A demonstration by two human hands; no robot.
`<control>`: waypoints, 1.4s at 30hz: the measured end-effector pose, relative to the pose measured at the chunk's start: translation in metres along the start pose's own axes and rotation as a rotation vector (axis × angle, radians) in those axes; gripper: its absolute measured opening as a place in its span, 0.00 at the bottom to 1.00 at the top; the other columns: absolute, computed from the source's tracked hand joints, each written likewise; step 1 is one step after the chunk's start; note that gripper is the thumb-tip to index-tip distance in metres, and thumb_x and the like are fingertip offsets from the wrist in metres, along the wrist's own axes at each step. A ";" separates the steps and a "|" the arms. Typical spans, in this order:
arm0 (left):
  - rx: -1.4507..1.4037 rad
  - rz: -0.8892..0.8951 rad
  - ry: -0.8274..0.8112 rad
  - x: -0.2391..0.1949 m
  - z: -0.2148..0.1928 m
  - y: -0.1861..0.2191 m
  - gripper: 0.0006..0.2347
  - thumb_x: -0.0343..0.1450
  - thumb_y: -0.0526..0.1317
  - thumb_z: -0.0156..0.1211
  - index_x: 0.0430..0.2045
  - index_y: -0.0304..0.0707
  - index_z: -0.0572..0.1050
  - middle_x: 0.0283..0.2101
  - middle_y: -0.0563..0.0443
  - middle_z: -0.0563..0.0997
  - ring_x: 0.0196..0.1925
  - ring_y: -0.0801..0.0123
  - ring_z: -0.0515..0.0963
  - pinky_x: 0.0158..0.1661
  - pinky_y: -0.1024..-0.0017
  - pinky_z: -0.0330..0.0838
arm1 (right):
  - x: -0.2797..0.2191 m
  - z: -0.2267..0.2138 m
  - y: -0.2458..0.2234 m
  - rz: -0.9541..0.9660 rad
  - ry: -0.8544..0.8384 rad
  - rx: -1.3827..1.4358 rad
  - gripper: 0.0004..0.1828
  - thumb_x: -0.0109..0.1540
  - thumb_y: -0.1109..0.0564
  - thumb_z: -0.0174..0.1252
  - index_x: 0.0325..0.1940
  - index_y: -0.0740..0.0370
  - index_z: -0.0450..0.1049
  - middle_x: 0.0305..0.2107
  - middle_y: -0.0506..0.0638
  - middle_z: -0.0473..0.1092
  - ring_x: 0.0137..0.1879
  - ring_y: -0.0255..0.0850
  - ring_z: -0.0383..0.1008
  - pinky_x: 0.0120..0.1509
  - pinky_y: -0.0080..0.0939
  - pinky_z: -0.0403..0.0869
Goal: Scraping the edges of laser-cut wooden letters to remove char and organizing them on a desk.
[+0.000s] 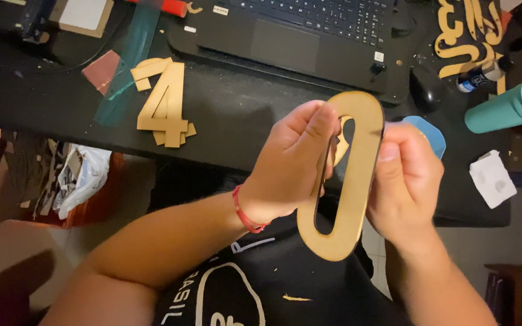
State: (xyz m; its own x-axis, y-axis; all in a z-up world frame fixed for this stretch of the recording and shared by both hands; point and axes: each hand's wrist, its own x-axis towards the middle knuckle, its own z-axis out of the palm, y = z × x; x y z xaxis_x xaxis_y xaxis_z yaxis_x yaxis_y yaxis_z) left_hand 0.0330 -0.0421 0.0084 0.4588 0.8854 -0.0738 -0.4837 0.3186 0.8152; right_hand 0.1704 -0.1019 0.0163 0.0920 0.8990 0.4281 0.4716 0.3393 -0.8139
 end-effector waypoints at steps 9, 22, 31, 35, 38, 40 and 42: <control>-0.104 0.071 -0.065 0.003 -0.004 -0.004 0.14 0.75 0.49 0.43 0.20 0.46 0.63 0.11 0.62 0.63 0.12 0.83 0.60 0.14 0.80 0.52 | -0.016 -0.001 0.003 -0.208 -0.154 0.024 0.18 0.72 0.48 0.39 0.40 0.64 0.67 0.31 0.53 0.70 0.36 0.43 0.68 0.51 0.44 0.69; 0.017 -0.036 -0.039 -0.012 -0.001 0.003 0.15 0.75 0.50 0.39 0.23 0.42 0.64 0.11 0.57 0.61 0.12 0.77 0.61 0.11 0.77 0.59 | 0.004 0.011 0.010 -0.176 0.246 -0.168 0.10 0.72 0.57 0.51 0.44 0.68 0.67 0.38 0.57 0.67 0.44 0.43 0.68 0.53 0.40 0.68; -0.271 -0.232 0.028 -0.011 -0.004 -0.005 0.16 0.75 0.52 0.43 0.24 0.42 0.65 0.11 0.60 0.59 0.07 0.79 0.58 0.07 0.79 0.53 | 0.006 0.034 -0.012 -0.313 0.256 -0.026 0.08 0.68 0.59 0.57 0.42 0.65 0.65 0.38 0.61 0.67 0.46 0.46 0.70 0.53 0.39 0.71; -0.233 -0.193 -0.022 -0.013 -0.006 -0.003 0.15 0.76 0.48 0.41 0.23 0.39 0.65 0.09 0.53 0.61 0.05 0.72 0.58 0.06 0.74 0.53 | 0.004 0.034 -0.017 -0.338 0.243 -0.113 0.08 0.69 0.60 0.57 0.41 0.65 0.65 0.40 0.61 0.66 0.46 0.46 0.68 0.53 0.41 0.69; -0.219 -0.090 -0.102 -0.011 -0.011 -0.015 0.15 0.76 0.49 0.41 0.22 0.44 0.65 0.15 0.58 0.63 0.15 0.76 0.58 0.18 0.76 0.54 | -0.005 0.033 -0.026 -0.354 0.173 -0.152 0.07 0.66 0.65 0.57 0.36 0.66 0.65 0.39 0.61 0.66 0.46 0.47 0.68 0.54 0.42 0.68; -0.271 -0.023 -0.134 -0.009 -0.016 -0.021 0.14 0.77 0.49 0.42 0.22 0.47 0.66 0.21 0.63 0.63 0.24 0.80 0.58 0.28 0.78 0.54 | -0.013 0.031 -0.034 -0.390 0.113 -0.181 0.09 0.65 0.70 0.55 0.32 0.68 0.65 0.37 0.63 0.67 0.45 0.49 0.68 0.56 0.45 0.68; -0.400 -0.145 -0.143 -0.009 -0.020 -0.020 0.14 0.76 0.50 0.45 0.27 0.39 0.66 0.15 0.60 0.60 0.16 0.80 0.57 0.18 0.79 0.50 | -0.024 0.025 -0.039 -0.434 -0.107 -0.131 0.03 0.61 0.65 0.57 0.35 0.62 0.69 0.35 0.55 0.69 0.41 0.44 0.73 0.50 0.42 0.73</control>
State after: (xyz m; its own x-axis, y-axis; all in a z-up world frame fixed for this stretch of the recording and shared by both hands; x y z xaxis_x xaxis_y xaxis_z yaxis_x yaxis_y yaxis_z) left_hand 0.0235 -0.0500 -0.0190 0.6283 0.7750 -0.0677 -0.6440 0.5670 0.5137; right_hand 0.1276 -0.1296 0.0279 -0.2258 0.7075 0.6697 0.5543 0.6586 -0.5089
